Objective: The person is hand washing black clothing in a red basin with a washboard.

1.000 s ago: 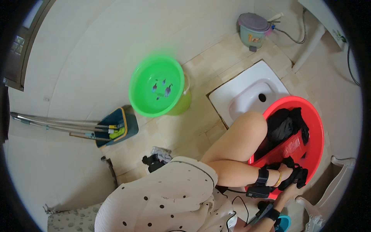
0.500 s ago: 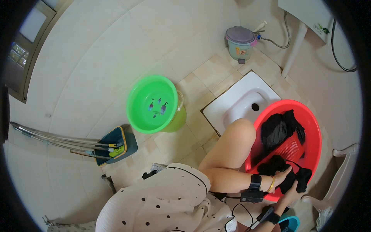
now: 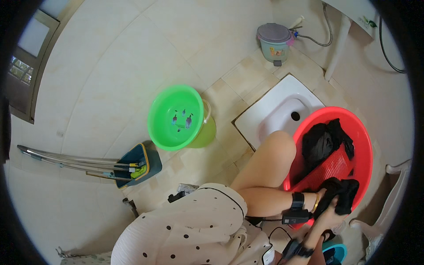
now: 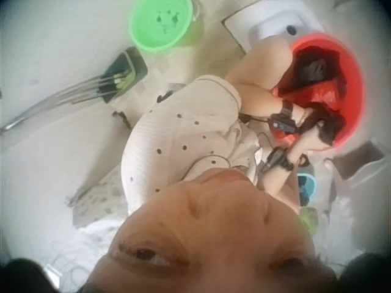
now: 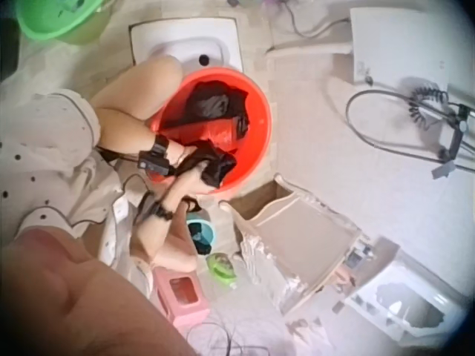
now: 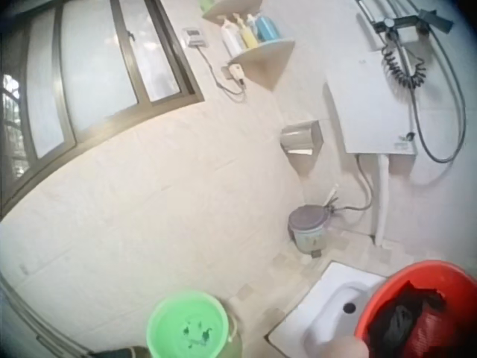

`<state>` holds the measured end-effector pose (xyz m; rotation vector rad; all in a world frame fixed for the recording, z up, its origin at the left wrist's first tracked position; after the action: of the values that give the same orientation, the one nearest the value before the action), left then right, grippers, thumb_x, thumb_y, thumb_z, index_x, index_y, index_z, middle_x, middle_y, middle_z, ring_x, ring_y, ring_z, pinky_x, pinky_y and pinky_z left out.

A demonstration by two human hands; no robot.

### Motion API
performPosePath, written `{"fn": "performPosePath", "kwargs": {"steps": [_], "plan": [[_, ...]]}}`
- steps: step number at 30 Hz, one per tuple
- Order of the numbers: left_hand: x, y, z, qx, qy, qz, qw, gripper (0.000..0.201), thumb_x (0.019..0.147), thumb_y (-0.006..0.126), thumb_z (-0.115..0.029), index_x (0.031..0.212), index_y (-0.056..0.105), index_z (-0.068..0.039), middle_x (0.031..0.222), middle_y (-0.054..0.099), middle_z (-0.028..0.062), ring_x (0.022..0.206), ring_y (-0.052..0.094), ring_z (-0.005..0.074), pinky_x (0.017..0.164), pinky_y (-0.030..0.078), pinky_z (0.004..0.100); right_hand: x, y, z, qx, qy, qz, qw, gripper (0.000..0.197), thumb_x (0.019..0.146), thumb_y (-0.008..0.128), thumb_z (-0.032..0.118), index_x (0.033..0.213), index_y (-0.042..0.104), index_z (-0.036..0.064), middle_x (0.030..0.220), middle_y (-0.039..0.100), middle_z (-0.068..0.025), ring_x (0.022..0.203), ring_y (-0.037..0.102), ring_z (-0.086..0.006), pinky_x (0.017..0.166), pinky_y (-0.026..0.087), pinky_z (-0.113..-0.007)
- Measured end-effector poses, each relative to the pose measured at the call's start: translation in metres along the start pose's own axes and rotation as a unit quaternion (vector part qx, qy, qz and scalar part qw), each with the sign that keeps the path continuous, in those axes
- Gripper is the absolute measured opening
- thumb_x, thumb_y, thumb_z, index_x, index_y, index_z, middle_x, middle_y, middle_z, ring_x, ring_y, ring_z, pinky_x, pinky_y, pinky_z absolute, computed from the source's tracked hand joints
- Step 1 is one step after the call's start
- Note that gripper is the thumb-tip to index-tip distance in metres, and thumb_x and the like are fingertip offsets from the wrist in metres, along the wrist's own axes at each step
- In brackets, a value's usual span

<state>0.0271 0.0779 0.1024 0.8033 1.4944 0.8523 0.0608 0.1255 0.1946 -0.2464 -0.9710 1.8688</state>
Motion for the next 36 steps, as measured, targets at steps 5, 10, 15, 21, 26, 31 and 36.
{"fn": "performPosePath", "kwargs": {"steps": [5,10,15,21,26,31,36], "plan": [[0.027,-0.029,-0.035,0.301,0.255,-0.277,0.876,0.048,0.08,0.059,-0.03,0.117,0.056,0.001,0.112,0.061,0.0208,0.102,0.061,0.0315,0.087,0.046,0.0401,0.064,0.086,-0.169,0.311,0.114,0.181,0.926,0.044,0.086,0.063,0.018,0.124,0.051,-0.0025,0.118,0.058,-0.0127,0.099,0.059,-0.0226,0.085,0.049,-0.033],[0.006,-0.028,-0.067,0.317,0.276,-0.254,0.871,0.059,0.074,0.063,-0.031,0.118,0.051,0.007,0.116,0.057,0.0251,0.108,0.057,0.0325,0.09,0.045,0.0365,0.037,0.057,-0.171,0.244,0.24,0.26,0.903,0.068,0.08,0.071,0.017,0.135,0.038,-0.0037,0.132,0.049,-0.0157,0.116,0.051,-0.0273,0.1,0.039,-0.038],[0.001,-0.017,-0.049,0.282,0.219,-0.258,0.898,0.065,0.07,0.066,-0.037,0.109,0.051,0.012,0.109,0.057,0.0277,0.105,0.057,0.0296,0.089,0.043,0.0361,-0.017,0.006,-0.032,0.047,-0.218,0.24,0.945,0.108,0.058,0.076,0.003,0.147,0.015,0.005,0.152,0.018,-0.0175,0.141,0.017,-0.0317,0.115,0.01,-0.041],[0.016,-0.019,-0.028,0.329,0.24,-0.323,0.854,0.056,0.071,0.066,-0.034,0.104,0.057,0.01,0.099,0.061,0.0287,0.095,0.061,0.0354,0.082,0.046,0.038,0.002,0.046,-0.095,0.108,-0.159,0.171,0.966,0.072,0.058,0.077,0.003,0.123,0.047,-0.0006,0.119,0.051,-0.017,0.119,0.044,-0.0346,0.104,0.03,-0.04],[0.037,-0.07,-0.038,0.238,0.211,-0.295,0.901,0.043,0.071,0.065,-0.026,0.104,0.063,0.001,0.106,0.062,0.0219,0.098,0.061,0.0323,0.08,0.049,0.0392,-0.009,0.038,-0.062,0.147,-0.204,0.269,0.93,0.072,0.059,0.08,0.009,0.122,0.047,-0.0026,0.128,0.044,-0.015,0.121,0.042,-0.0326,0.106,0.028,-0.039],[0.047,-0.059,-0.021,0.148,0.134,-0.27,0.942,0.042,0.071,0.068,-0.022,0.106,0.063,0.002,0.107,0.062,0.0163,0.096,0.06,0.0274,0.078,0.049,0.0417,-0.03,-0.01,-0.01,0.24,-0.148,0.252,0.926,0.059,0.071,0.071,0.003,0.125,0.047,-0.0015,0.13,0.046,-0.013,0.122,0.043,-0.0286,0.106,0.027,-0.036],[0.073,-0.033,0.003,-0.011,-0.017,0.026,0.999,0.025,0.083,0.063,-0.027,0.094,0.063,-0.006,0.084,0.065,0.0086,0.071,0.062,0.0223,0.066,0.051,0.0367,-0.025,-0.035,-0.012,0.221,-0.141,0.239,0.935,0.053,0.078,0.064,0.003,0.128,0.045,-0.0019,0.126,0.05,-0.0156,0.119,0.045,-0.0288,0.106,0.028,-0.036]]}}
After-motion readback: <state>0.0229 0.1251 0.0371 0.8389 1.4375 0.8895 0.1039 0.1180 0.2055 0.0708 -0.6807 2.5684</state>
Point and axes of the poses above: each hand's wrist, its own x-axis towards the middle knuckle, its own y-axis out of the palm, z = x × y, the point moved 6 cm from there along x, towards the middle knuckle
